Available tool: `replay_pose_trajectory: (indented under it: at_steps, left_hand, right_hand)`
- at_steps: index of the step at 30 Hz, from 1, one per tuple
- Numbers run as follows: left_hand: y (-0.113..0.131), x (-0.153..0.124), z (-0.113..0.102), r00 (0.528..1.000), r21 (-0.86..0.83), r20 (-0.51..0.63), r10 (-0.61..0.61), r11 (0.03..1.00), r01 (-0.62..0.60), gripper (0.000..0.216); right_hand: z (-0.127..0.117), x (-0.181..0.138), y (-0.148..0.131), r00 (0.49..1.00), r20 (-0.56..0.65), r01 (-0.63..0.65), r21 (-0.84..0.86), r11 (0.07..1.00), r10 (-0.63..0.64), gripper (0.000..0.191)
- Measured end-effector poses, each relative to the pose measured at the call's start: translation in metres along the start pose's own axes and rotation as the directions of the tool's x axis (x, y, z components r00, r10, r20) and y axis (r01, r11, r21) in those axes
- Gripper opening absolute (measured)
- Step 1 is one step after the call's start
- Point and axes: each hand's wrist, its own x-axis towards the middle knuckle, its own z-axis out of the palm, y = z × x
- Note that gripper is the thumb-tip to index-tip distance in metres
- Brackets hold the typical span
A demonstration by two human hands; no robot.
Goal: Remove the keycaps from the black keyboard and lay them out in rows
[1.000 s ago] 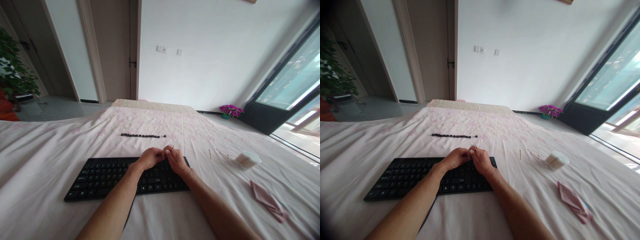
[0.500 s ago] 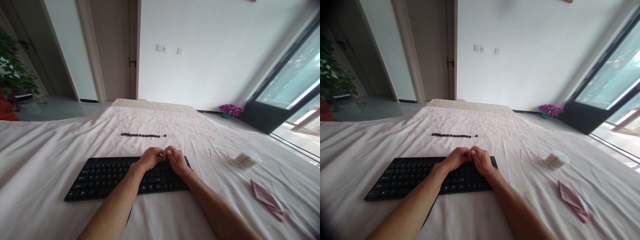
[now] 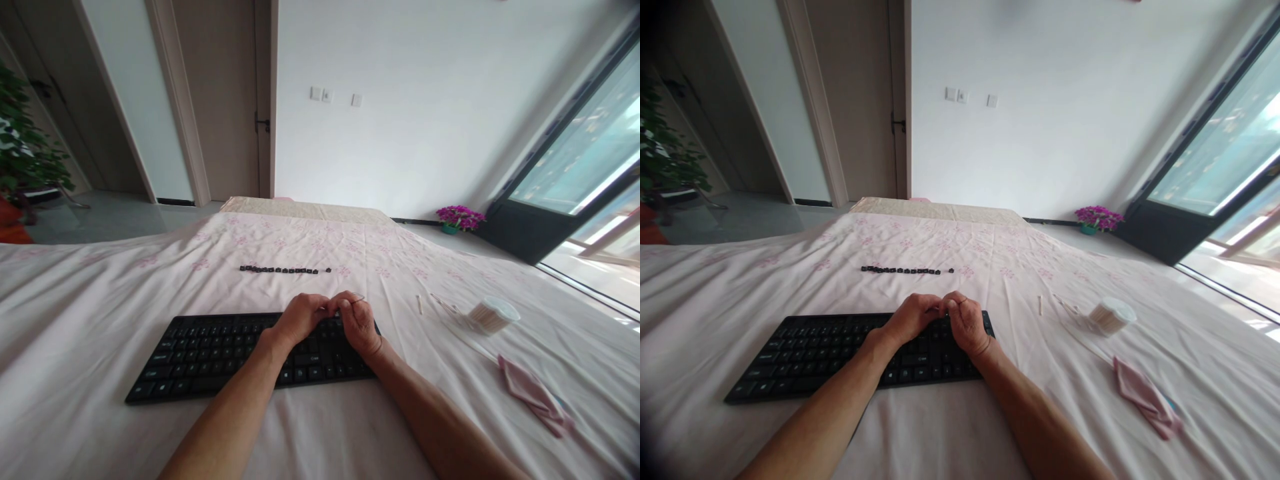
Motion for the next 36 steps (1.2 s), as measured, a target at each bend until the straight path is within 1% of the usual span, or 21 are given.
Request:
replay_pose_trajectory:
  at_steps: [4,8,11,14,15,17,20,23,27,31,36]
  left_hand:
    - [0.000,0.000,0.000,1.000,-0.034,-0.016,0.009,0.999,-0.009,0.024]
    - [-0.001,0.001,0.000,0.999,-0.064,-0.046,-0.021,0.998,0.018,0.014]
    - [-0.006,0.004,0.001,0.997,-0.190,-0.060,-0.057,0.981,0.044,0.018]
    - [-0.014,0.007,0.003,0.986,-0.327,-0.092,-0.142,0.939,0.105,0.025]
    - [-0.017,0.008,0.004,0.979,-0.357,-0.102,-0.174,0.925,0.127,0.028]
    - [-0.022,0.009,0.005,0.968,-0.410,-0.113,-0.224,0.898,0.160,0.033]
    - [-0.026,0.011,0.005,0.960,-0.484,-0.124,-0.249,0.860,0.161,0.036]
    - [-0.027,0.011,0.005,0.958,-0.529,-0.137,-0.252,0.836,0.144,0.039]
    - [-0.028,0.010,0.006,0.961,-0.540,-0.123,-0.248,0.829,0.145,0.045]
    - [-0.028,0.010,0.007,0.965,-0.546,-0.113,-0.237,0.826,0.139,0.054]
    - [-0.031,0.011,0.009,0.968,-0.521,-0.123,-0.219,0.845,0.125,0.057]
  right_hand:
    - [-0.002,0.001,-0.003,1.000,-0.010,-0.011,-0.028,1.000,0.011,0.038]
    - [-0.003,0.001,-0.007,1.000,-0.016,-0.024,-0.085,0.996,0.023,0.035]
    - [-0.004,0.001,-0.008,0.999,-0.051,0.006,-0.170,0.985,-0.015,0.033]
    - [-0.005,0.002,-0.008,0.989,-0.113,0.058,-0.281,0.958,-0.093,0.027]
    - [-0.005,0.003,-0.007,0.986,-0.121,0.073,-0.305,0.950,-0.115,0.027]
    - [-0.006,0.006,-0.005,0.988,-0.091,0.090,-0.342,0.935,-0.128,0.029]
    - [-0.007,0.012,0.000,0.996,0.006,0.079,-0.414,0.907,-0.084,0.030]
    - [-0.005,0.015,0.005,0.999,0.044,0.043,-0.471,0.881,-0.026,0.023]
    - [-0.003,0.015,0.013,0.998,0.058,-0.004,-0.521,0.853,0.040,0.016]
    - [-0.001,0.015,0.017,0.994,0.058,-0.044,-0.548,0.835,0.090,0.017]
    - [-0.007,0.019,0.019,0.963,0.035,-0.215,-0.501,0.838,0.268,0.021]
